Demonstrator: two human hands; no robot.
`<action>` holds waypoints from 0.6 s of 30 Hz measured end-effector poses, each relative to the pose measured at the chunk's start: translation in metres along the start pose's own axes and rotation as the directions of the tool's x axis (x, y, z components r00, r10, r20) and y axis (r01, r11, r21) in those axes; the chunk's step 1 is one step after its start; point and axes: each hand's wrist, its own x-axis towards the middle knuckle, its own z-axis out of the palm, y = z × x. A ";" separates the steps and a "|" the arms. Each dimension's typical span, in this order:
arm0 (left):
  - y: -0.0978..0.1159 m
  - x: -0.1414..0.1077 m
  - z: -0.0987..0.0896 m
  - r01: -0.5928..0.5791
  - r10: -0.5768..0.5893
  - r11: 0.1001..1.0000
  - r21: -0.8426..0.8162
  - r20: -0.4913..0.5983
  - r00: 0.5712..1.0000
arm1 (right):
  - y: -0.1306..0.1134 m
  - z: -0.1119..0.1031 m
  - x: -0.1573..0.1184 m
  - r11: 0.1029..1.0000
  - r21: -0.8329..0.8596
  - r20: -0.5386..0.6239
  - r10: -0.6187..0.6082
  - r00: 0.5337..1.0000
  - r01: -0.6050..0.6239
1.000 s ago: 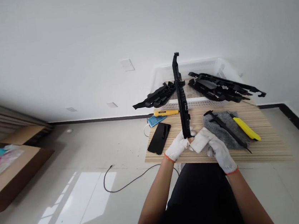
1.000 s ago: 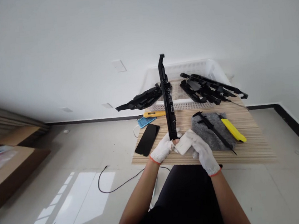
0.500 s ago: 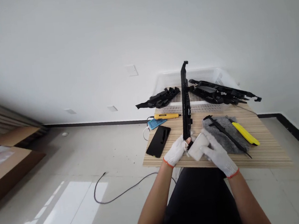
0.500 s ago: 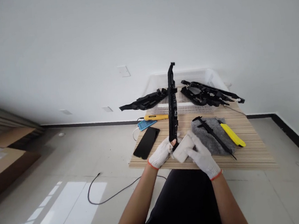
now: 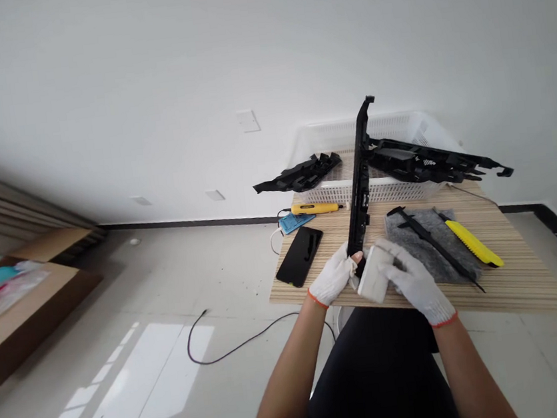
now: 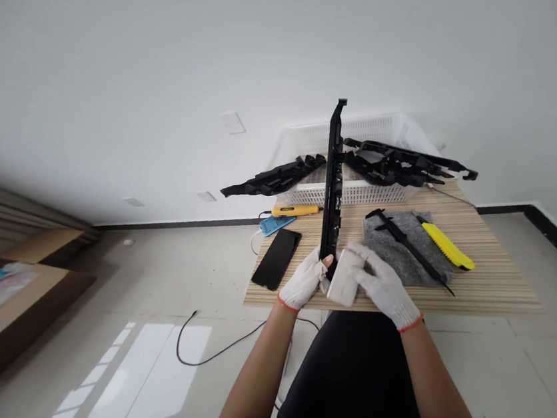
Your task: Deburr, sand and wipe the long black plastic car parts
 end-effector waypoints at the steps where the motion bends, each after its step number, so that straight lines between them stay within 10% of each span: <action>1: 0.000 0.000 0.000 -0.008 0.008 1.000 0.008 0.005 1.000 | -0.001 0.000 0.000 1.000 -0.010 0.035 -0.006 0.999 0.007; 5: 0.000 -0.001 -0.001 -0.001 0.000 0.999 0.053 0.004 1.000 | -0.003 0.001 -0.001 1.000 -0.008 -0.109 0.004 0.994 -0.005; 9: -0.003 -0.002 -0.001 -0.009 0.010 0.999 0.052 -0.017 1.000 | -0.002 0.002 0.000 1.000 -0.001 0.032 -0.001 0.999 0.001; 18: -0.008 0.003 0.001 0.018 -0.020 0.999 -0.031 -0.056 0.998 | 0.002 0.003 0.003 0.997 0.054 -0.076 -0.042 0.996 0.046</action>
